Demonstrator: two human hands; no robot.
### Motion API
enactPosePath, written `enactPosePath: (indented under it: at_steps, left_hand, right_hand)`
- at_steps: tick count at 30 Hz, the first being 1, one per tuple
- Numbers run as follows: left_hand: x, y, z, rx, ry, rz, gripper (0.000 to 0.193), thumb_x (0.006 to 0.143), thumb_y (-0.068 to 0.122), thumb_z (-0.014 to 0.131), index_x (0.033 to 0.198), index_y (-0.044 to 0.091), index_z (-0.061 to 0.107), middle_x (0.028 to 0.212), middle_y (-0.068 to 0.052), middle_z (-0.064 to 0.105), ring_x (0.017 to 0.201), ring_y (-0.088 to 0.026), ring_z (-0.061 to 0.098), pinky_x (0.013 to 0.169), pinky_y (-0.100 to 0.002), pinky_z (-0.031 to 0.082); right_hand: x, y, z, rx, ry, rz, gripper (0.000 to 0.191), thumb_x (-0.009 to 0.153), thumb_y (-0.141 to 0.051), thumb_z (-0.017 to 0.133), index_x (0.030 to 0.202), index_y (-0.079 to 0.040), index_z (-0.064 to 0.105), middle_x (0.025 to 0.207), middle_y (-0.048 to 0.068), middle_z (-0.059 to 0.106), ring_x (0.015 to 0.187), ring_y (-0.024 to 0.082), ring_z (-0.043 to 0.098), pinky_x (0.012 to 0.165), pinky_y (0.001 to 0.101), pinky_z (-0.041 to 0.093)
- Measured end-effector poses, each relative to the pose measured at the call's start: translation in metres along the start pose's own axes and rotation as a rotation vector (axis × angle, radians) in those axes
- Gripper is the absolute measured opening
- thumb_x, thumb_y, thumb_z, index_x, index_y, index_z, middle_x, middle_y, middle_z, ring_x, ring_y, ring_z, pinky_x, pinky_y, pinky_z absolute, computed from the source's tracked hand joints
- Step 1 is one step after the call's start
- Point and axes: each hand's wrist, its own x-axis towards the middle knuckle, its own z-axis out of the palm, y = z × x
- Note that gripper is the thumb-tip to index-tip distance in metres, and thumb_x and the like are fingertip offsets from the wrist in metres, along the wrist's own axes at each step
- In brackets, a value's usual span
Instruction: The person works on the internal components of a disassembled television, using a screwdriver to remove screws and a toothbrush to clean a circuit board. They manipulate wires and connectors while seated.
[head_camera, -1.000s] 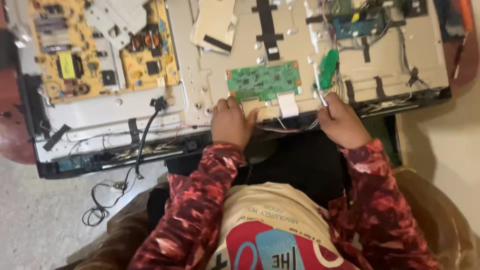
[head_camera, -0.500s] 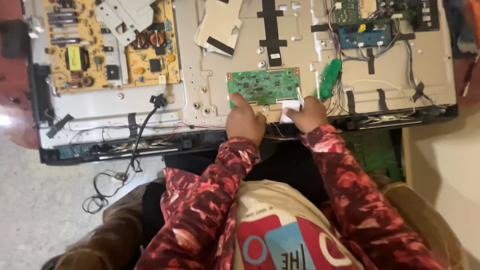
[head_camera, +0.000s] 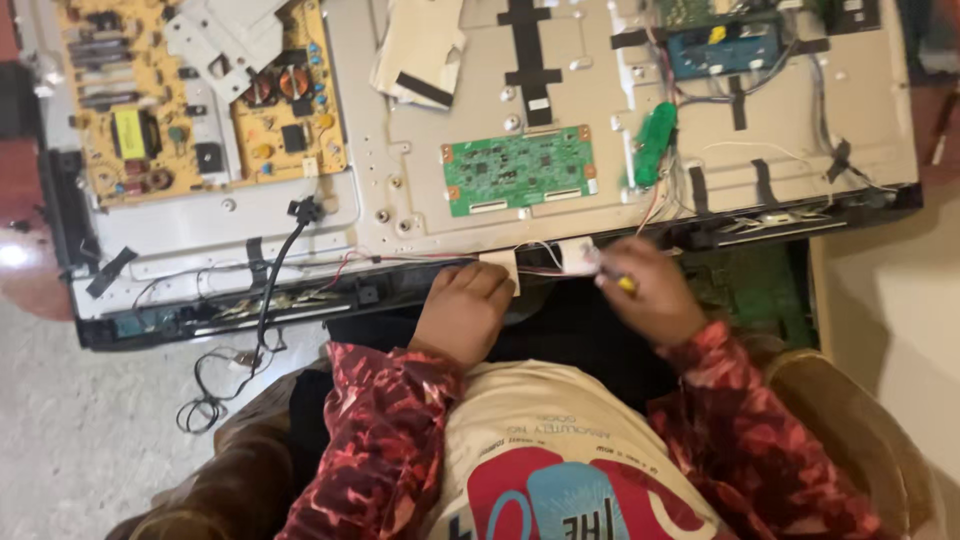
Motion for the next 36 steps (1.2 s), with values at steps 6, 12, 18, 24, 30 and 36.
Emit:
enactPosePath:
  at_steps: [6, 12, 18, 24, 30, 36]
  left_hand:
    - [0.005, -0.004, 0.002, -0.105, 0.052, -0.065, 0.028, 0.093, 0.019, 0.065, 0.115, 0.003, 0.067, 0.117, -0.015, 0.066, 0.107, -0.035, 0.064, 0.091, -0.048, 0.050]
    - [0.034, -0.033, 0.006, -0.192, 0.028, -0.318, 0.032, 0.097, 0.016, 0.064, 0.126, 0.004, 0.064, 0.118, -0.021, 0.067, 0.101, -0.042, 0.066, 0.086, -0.049, 0.055]
    - [0.058, -0.061, -0.003, -0.046, -0.255, -0.452, 0.060, 0.079, 0.017, 0.073, 0.135, 0.004, 0.055, 0.115, -0.021, 0.065, 0.099, -0.043, 0.066, 0.084, -0.051, 0.054]
    - [0.071, -0.053, 0.018, -0.192, -0.126, -0.179, 0.051, 0.088, 0.023, 0.076, 0.132, 0.003, 0.060, 0.119, -0.022, 0.066, 0.103, -0.042, 0.065, 0.088, -0.049, 0.054]
    - [0.096, -0.041, 0.051, -0.572, -0.117, -0.224, 0.054, 0.092, 0.026, 0.072, 0.136, -0.001, 0.055, 0.114, -0.020, 0.065, 0.096, -0.035, 0.068, 0.084, -0.043, 0.057]
    - [0.073, -0.032, 0.033, -0.568, -0.077, 0.023, 0.028, 0.098, 0.022, 0.068, 0.121, 0.006, 0.069, 0.111, -0.013, 0.071, 0.102, -0.036, 0.071, 0.092, -0.043, 0.054]
  right_hand:
    - [-0.055, -0.015, 0.013, -0.071, 0.114, 0.268, 0.024, 0.091, -0.014, 0.070, 0.113, -0.004, 0.072, 0.085, 0.010, 0.064, 0.070, 0.025, 0.062, 0.064, 0.0357, 0.050]
    - [-0.113, 0.020, 0.007, 0.615, 0.339, 0.674, 0.025, 0.103, -0.024, 0.060, 0.121, -0.008, 0.069, 0.079, 0.003, 0.060, 0.063, 0.016, 0.050, 0.059, 0.0315, 0.043]
    - [-0.150, 0.054, -0.020, 1.554, 0.799, 0.487, 0.021, 0.106, -0.029, 0.059, 0.120, -0.016, 0.068, 0.088, 0.001, 0.060, 0.077, 0.017, 0.055, 0.074, 0.0379, 0.048]
    - [-0.132, 0.052, 0.017, 1.828, 0.921, 0.278, 0.029, 0.110, -0.033, 0.061, 0.097, -0.008, 0.067, 0.088, 0.009, 0.063, 0.086, 0.024, 0.056, 0.082, 0.0397, 0.046]
    - [-0.128, 0.031, 0.050, 1.873, 0.669, 0.472, 0.024, 0.109, -0.029, 0.053, 0.107, -0.006, 0.061, 0.092, 0.007, 0.053, 0.087, 0.022, 0.051, 0.081, 0.0386, 0.044]
    - [-0.127, 0.026, 0.043, 1.881, 0.575, 0.411, 0.023, 0.110, -0.028, 0.052, 0.109, -0.006, 0.059, 0.096, 0.008, 0.052, 0.090, 0.023, 0.050, 0.085, 0.0402, 0.044]
